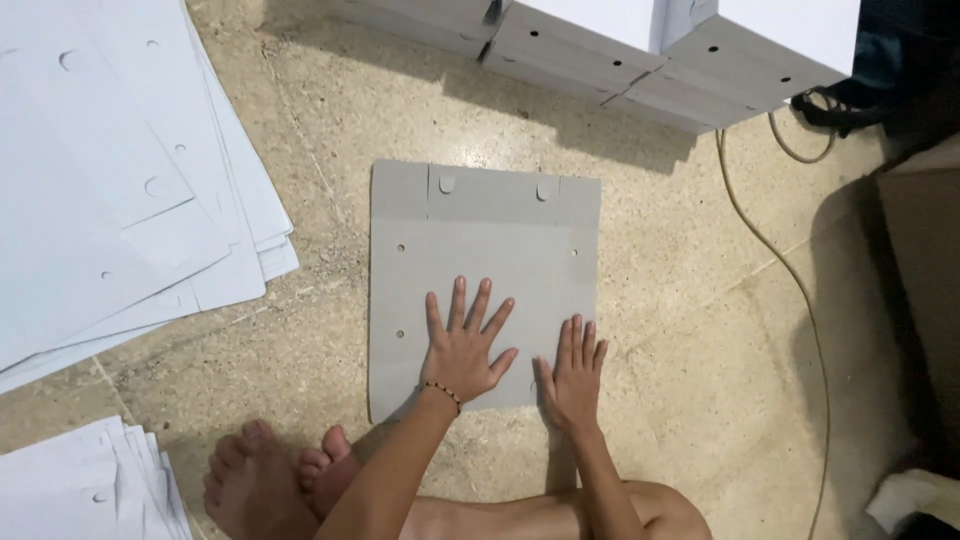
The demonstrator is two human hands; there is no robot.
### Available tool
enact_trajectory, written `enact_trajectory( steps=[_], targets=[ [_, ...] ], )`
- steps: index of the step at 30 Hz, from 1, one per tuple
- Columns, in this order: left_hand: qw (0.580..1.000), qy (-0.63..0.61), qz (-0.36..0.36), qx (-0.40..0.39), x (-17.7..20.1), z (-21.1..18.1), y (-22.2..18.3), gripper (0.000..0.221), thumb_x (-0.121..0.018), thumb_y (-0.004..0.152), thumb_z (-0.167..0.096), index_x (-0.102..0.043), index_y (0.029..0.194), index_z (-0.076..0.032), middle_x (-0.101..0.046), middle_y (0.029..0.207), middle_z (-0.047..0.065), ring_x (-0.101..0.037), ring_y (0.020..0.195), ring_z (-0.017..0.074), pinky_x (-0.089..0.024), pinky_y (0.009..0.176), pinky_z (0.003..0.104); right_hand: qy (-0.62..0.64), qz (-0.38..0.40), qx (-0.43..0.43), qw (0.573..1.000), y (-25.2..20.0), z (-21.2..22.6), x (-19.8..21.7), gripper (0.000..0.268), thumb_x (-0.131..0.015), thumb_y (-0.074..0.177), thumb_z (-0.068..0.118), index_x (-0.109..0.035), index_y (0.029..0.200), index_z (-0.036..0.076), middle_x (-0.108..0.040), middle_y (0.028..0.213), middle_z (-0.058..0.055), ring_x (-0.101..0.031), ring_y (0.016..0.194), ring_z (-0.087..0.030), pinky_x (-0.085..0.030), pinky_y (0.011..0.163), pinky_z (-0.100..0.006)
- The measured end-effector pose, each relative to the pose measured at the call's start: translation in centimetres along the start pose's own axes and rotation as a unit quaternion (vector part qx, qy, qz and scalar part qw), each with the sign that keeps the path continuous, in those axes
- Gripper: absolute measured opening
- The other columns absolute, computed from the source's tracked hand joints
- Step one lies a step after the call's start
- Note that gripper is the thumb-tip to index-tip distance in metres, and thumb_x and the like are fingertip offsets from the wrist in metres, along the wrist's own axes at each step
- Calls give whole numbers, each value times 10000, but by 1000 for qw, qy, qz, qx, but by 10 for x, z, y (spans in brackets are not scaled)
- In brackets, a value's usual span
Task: Folding flat cardboard sheets into finished boxes
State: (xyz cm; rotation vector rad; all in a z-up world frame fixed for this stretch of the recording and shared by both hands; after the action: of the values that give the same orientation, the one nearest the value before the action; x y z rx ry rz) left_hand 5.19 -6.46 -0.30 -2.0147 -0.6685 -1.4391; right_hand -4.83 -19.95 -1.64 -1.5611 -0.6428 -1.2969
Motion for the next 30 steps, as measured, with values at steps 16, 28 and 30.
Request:
enact_trajectory(
  steps=[16, 28, 30],
  targets=[
    [998, -6, 59, 4, 0, 1, 1, 652, -140, 845, -610, -111, 1417, -297, -60, 1495, 85, 16, 1355, 379, 75, 981, 676, 55, -66, -6, 996, 113, 23, 55, 692, -164, 902, 560, -151, 1434, 118, -118, 1498, -58, -38, 1377, -266, 20, 1114, -461],
    [998, -1, 69, -5, 5, -2, 1, 639, -131, 858, -597, -113, 1419, -291, -49, 1496, 90, 3, 1355, 383, 41, 993, 670, 29, -49, 17, 998, 76, 9, 29, 734, -176, 880, 576, -146, 1426, 86, -120, 1488, -124, -21, 1365, -334, 33, 1100, -493],
    [996, 2, 93, -4, 5, -1, 0, 642, -123, 859, -596, -85, 1423, -291, -17, 1500, 85, 30, 1353, 383, 44, 995, 661, 48, -60, 15, 997, 124, 20, 52, 738, -155, 889, 589, -152, 1430, 88, -110, 1496, -100, -26, 1372, -314, 28, 1106, -480]
  ],
)
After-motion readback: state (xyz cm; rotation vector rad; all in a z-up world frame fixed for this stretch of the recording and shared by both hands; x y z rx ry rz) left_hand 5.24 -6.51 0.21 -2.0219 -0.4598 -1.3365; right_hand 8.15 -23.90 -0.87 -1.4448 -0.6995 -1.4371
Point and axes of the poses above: each hand's wrist, its own y-axis towards the middle knuckle, its own x-axis out of the back of the hand, z = x × y, the point moved 7 cm from there along y, towards the middle knuckle
